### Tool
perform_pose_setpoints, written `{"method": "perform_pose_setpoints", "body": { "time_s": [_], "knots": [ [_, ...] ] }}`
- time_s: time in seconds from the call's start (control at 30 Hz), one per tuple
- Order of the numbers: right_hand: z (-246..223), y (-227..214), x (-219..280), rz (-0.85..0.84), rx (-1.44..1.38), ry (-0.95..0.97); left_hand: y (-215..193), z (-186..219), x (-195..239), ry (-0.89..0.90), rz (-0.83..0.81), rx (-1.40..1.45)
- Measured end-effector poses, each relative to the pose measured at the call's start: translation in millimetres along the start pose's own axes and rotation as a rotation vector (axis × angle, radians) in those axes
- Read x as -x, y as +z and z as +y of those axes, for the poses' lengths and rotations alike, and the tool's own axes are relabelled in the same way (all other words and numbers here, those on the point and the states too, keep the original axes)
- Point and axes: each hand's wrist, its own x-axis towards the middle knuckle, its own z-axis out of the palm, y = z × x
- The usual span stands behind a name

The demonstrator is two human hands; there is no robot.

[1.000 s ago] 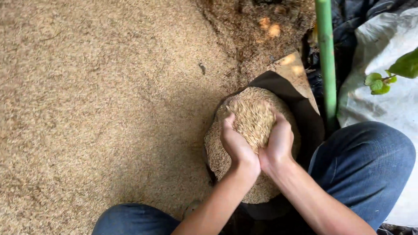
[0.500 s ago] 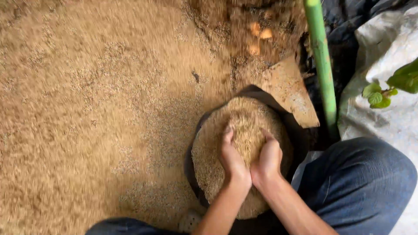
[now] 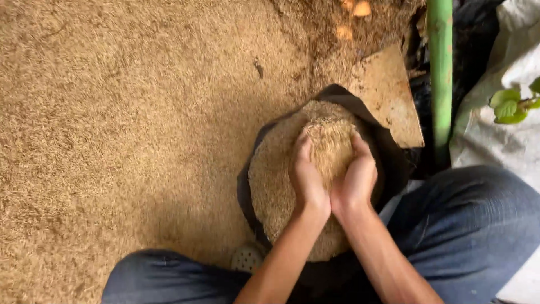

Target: The person scoops rice husks from a pile by hand, pours them into a planting bag, and presses them down to level the surface.

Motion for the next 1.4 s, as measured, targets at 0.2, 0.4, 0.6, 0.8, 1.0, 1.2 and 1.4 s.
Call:
{"method": "perform_pose_setpoints", "body": {
  "time_s": [0.2, 0.4, 0.6, 0.8, 1.0, 1.2, 1.4],
  "knots": [
    [18, -2, 34, 0.001, 0.074, 0.130, -36, -5, 18, 0.041, 0.027, 0.169],
    [41, 0, 64, -0.007, 0.138, 0.257, -71, 4, 39, 0.090, 0.139, 0.195],
    [54, -11, 75, -0.190, 0.393, 0.180, -99, -10, 39, 0.037, 0.300, 0.148],
    [59, -37, 101, -0.088, 0.487, 0.208, -132, -32, 59, -0.059, 0.289, 0.181],
    [55, -61, 116, 0.096, 0.272, 0.292, -133, -48, 66, -0.158, 0.275, 0.063],
    [40, -90, 104, 0.081, 0.482, 0.184, -112, -52, 87, -0.262, 0.231, -0.225],
    [22, -99, 90, 0.070, 0.549, 0.063, -87, -64, 83, -0.123, -0.013, -0.318]
  ]
}}
